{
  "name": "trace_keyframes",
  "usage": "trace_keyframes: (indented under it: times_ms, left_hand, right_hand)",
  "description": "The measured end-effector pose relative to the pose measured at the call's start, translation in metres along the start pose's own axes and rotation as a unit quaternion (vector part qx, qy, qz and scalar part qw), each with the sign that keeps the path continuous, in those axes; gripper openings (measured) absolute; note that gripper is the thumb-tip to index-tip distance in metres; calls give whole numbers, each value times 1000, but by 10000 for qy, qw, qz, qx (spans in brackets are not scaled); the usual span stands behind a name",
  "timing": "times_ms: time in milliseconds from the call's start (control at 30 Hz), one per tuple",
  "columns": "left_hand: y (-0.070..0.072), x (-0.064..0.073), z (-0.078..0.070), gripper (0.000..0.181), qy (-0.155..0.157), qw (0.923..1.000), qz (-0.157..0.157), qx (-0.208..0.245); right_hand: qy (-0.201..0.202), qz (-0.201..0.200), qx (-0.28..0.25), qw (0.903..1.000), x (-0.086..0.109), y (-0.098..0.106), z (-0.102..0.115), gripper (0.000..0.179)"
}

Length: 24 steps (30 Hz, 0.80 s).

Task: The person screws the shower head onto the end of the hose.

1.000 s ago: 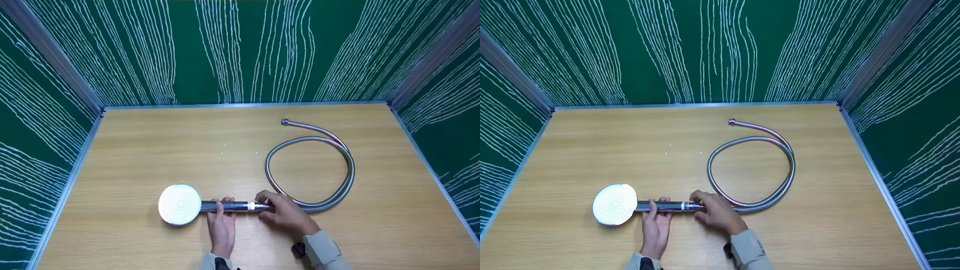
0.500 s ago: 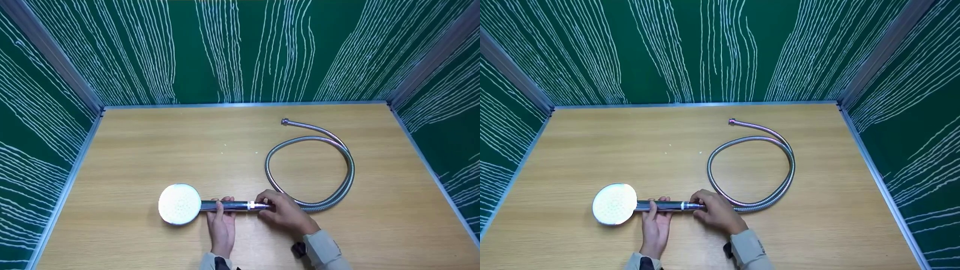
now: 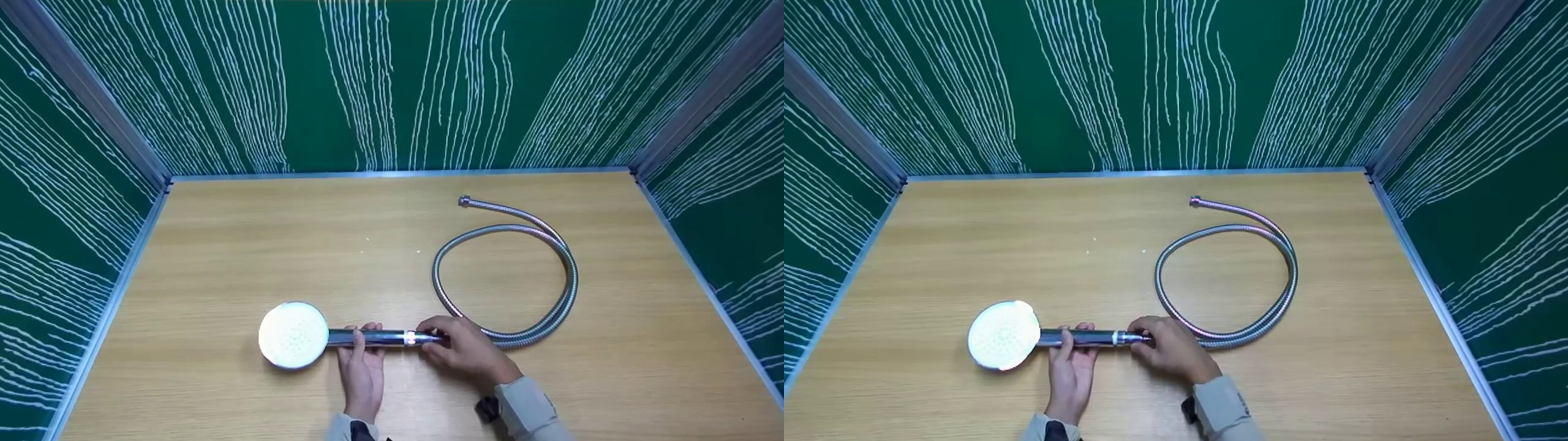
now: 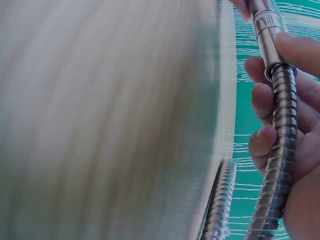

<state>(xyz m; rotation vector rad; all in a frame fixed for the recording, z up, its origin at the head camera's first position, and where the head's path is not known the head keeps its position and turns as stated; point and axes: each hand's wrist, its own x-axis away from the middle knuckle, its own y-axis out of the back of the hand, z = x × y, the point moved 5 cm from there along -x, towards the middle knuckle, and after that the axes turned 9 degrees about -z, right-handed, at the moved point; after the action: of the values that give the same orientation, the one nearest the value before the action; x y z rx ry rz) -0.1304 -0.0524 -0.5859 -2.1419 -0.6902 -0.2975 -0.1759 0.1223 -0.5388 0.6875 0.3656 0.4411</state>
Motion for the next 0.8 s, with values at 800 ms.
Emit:
trace_keyframes:
  times_ms: [800]
  left_hand:
    - [-3,1,1,13,-113,9998,169,93]
  right_hand:
    - [413,-243,-174,9987,2,2,1,33]
